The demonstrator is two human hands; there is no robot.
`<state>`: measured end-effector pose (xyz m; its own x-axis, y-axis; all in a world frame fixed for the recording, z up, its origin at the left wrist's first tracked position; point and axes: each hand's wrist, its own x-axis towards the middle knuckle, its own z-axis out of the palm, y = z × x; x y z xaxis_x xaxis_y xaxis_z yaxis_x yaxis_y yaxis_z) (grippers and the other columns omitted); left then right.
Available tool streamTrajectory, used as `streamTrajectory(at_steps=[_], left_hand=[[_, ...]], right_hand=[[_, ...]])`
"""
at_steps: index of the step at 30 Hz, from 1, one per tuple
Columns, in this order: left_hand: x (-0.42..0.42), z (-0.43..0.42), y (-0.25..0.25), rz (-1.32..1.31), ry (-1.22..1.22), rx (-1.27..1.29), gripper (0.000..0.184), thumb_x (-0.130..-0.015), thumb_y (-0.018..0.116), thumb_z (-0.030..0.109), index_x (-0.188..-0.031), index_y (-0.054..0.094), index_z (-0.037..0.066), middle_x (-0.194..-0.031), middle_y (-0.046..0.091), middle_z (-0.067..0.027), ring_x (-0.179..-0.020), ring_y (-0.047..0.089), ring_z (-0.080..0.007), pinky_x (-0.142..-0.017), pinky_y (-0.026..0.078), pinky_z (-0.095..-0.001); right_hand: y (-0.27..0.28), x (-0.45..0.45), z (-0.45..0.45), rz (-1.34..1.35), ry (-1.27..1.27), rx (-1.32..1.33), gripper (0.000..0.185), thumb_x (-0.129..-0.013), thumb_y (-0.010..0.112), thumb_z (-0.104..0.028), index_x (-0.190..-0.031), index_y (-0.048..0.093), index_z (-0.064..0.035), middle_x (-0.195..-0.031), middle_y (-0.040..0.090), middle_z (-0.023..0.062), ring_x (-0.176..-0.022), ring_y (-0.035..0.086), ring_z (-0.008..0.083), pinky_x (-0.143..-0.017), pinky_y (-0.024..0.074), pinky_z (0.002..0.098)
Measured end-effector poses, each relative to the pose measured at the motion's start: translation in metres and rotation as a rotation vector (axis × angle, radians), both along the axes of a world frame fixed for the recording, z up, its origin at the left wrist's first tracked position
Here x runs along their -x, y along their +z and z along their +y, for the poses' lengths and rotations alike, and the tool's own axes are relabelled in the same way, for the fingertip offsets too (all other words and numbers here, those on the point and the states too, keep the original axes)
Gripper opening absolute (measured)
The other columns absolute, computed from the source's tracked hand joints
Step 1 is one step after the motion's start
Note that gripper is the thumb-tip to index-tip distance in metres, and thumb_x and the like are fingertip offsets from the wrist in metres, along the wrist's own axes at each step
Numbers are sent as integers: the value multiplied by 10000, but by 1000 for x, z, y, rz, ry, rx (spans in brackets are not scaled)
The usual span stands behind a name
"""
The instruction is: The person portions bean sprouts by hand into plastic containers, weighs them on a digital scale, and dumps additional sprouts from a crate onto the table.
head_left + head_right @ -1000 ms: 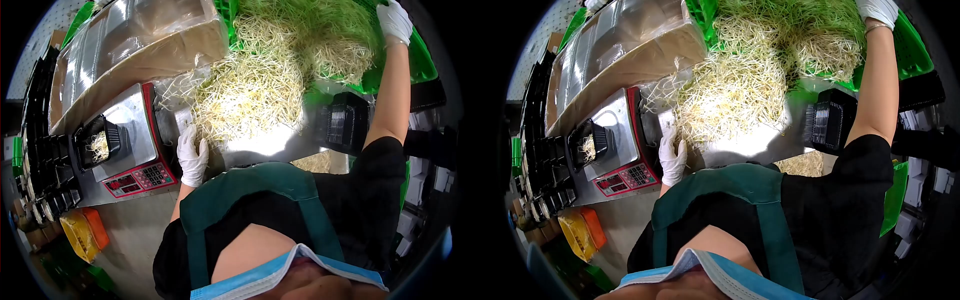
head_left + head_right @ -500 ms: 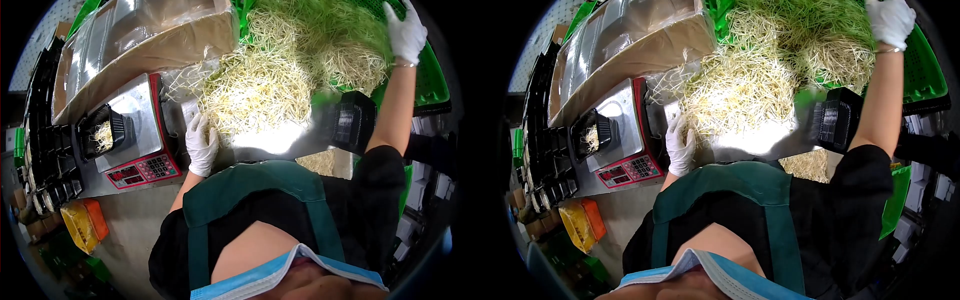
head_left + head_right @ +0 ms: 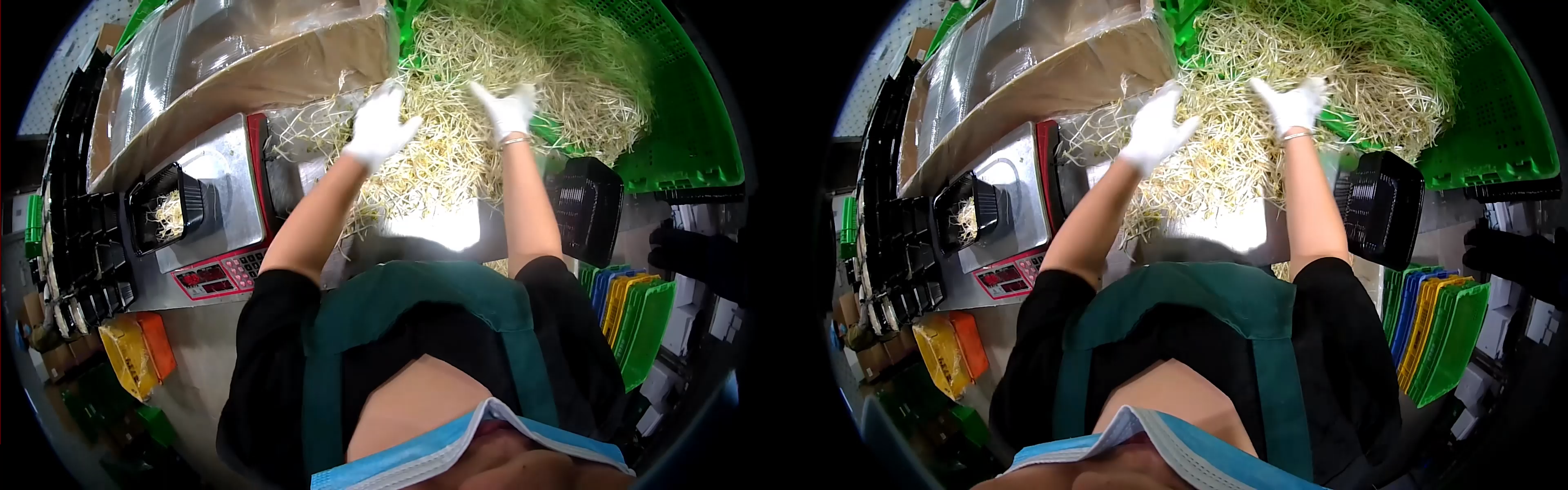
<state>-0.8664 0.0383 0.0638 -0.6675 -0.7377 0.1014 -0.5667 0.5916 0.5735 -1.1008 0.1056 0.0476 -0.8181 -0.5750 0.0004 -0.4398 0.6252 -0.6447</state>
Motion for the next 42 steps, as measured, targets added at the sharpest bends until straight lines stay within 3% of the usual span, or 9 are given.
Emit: streamTrajectory(at_steps=[6,7,11,15,20,27,32,38,42], left_hand=[[68,-32,1,-421,-106,-71,787,-809,668,452,-1421,405,32,-1369,499,-246,-1281,473,-334,-1108,311,-421],[65,-32,-1,-428,-110,-73,787,-809,668,452,-1421,405,32,-1369,499,-246,-1281,473,-334,-1108,311,-421],[18,-7,21,90,-49,-337,498,-866,657,245,-1297,548,22,-1258,595,-184,-1149,582,-260,-992,443,-356],[-36,13,21,174,-199,-38,706,-765,736,325,-1344,479,14,-1295,539,-218,-1176,547,-328,-1003,428,-397],[-61,52,5,-507,-218,75,1325,-517,812,555,-1522,120,41,-1499,288,-253,-1379,292,-411,-1143,151,-550],[-52,44,-35,-408,-99,104,881,-672,725,300,-1437,365,55,-1199,586,-188,-1162,543,-317,-1078,301,-468],[-61,53,-13,351,256,141,499,-693,729,282,-1143,642,84,-985,627,-156,-938,608,-332,-862,489,-396],[-120,63,-14,-123,277,174,682,-647,793,368,-1222,600,55,-1074,595,-198,-954,591,-351,-850,484,-440],[-96,63,-35,-64,212,472,767,-666,788,404,-1283,536,23,-1167,561,-203,-966,563,-364,-860,459,-446]], right_hand=[[-10,-28,3,294,167,-93,1288,-636,758,-618,-1475,87,91,-1500,206,325,-1389,200,482,-1159,226,473],[-15,-21,5,407,118,-30,1182,-674,784,-473,-1477,120,85,-1435,341,326,-1289,388,451,-1077,350,497],[46,9,26,-501,199,85,697,-793,669,-37,-1417,362,14,-961,652,129,-694,622,150,-610,551,286],[28,18,38,-737,802,421,776,-758,800,-202,-1408,420,-13,-1420,487,130,-1305,456,225,-1103,351,354],[-3,-40,55,138,1015,168,913,-622,810,-527,-1370,501,-104,-1383,509,180,-1305,439,368,-1104,325,425],[0,-89,86,581,1165,196,822,-744,718,-431,-1426,410,-91,-1358,519,183,-1263,475,363,-1085,356,429],[62,-67,54,-196,879,82,636,-725,632,-133,-1346,510,-72,-1289,576,174,-1155,574,294,-1008,446,343],[18,-33,95,250,975,114,1064,-601,785,-630,-1437,408,-90,-1473,409,175,-1392,346,331,-1152,273,431],[-4,-70,113,652,902,-58,1089,-645,810,-471,-1483,271,-33,-1445,429,200,-1339,409,338,-1134,290,419]])
